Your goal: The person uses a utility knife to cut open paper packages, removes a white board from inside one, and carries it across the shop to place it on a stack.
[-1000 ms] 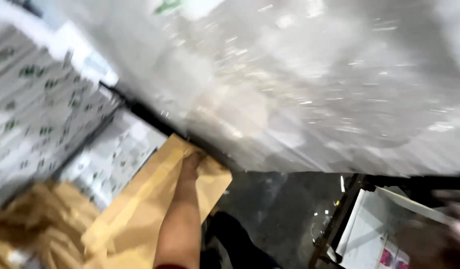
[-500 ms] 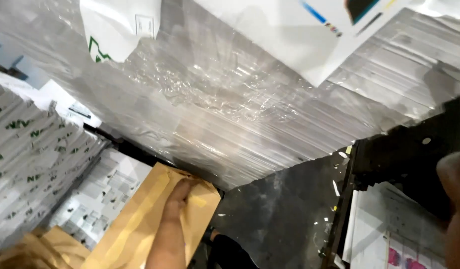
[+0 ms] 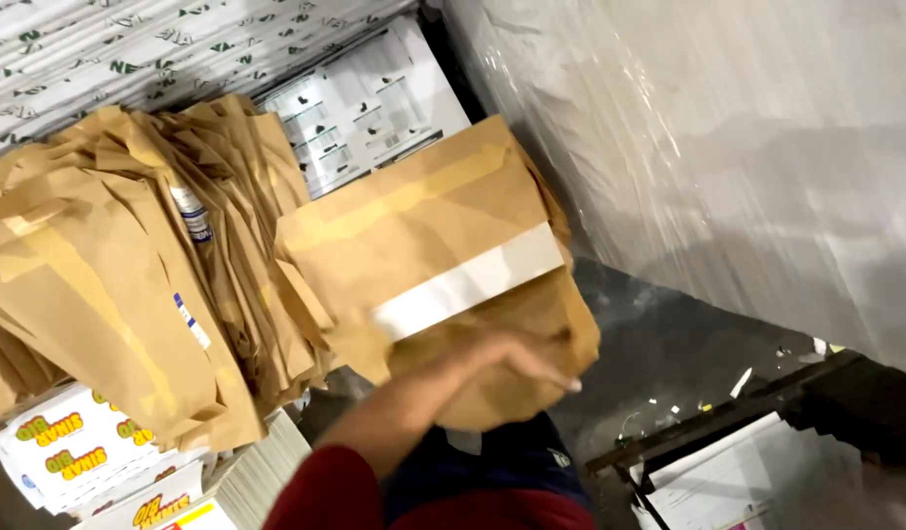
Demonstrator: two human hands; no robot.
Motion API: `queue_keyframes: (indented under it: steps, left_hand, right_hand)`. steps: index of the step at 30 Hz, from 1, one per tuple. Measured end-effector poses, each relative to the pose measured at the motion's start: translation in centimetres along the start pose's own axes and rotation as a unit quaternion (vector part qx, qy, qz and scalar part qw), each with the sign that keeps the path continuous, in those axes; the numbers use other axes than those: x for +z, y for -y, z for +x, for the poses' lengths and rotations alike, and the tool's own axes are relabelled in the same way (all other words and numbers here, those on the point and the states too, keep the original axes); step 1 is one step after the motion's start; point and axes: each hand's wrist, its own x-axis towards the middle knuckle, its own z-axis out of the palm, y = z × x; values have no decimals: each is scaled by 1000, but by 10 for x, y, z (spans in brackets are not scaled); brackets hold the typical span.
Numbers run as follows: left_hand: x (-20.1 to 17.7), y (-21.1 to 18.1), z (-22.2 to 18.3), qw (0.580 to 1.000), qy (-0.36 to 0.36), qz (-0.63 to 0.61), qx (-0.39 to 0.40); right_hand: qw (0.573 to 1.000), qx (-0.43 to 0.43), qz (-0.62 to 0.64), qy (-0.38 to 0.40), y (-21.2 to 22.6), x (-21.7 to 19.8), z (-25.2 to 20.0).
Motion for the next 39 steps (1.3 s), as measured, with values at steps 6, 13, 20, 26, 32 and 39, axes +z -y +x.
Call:
queue_keyframes:
  steps: [6, 13, 20, 26, 32, 39]
  left_hand:
    - [70, 29, -23, 985, 61, 160, -3]
    - [66, 128, -99, 944, -74, 260, -192]
    - [122, 278, -94, 910, -188, 91, -357]
    - [102, 263, -80, 883, -335, -65, -323]
    - [94, 253, -76, 867, -370, -55, -331]
    - [30, 186, -122, 825, -458, -62, -326]
  right_hand:
    - [995, 17, 97, 27, -14, 234, 5]
    - [597, 464, 654, -4, -174, 404, 37]
    - [522, 527, 671, -17, -160, 438, 94]
    - [429, 415, 798, -81, -69, 370, 200]
    - [450, 375, 802, -119, -34, 364, 335]
    - [845, 163, 508, 40, -7, 342, 269]
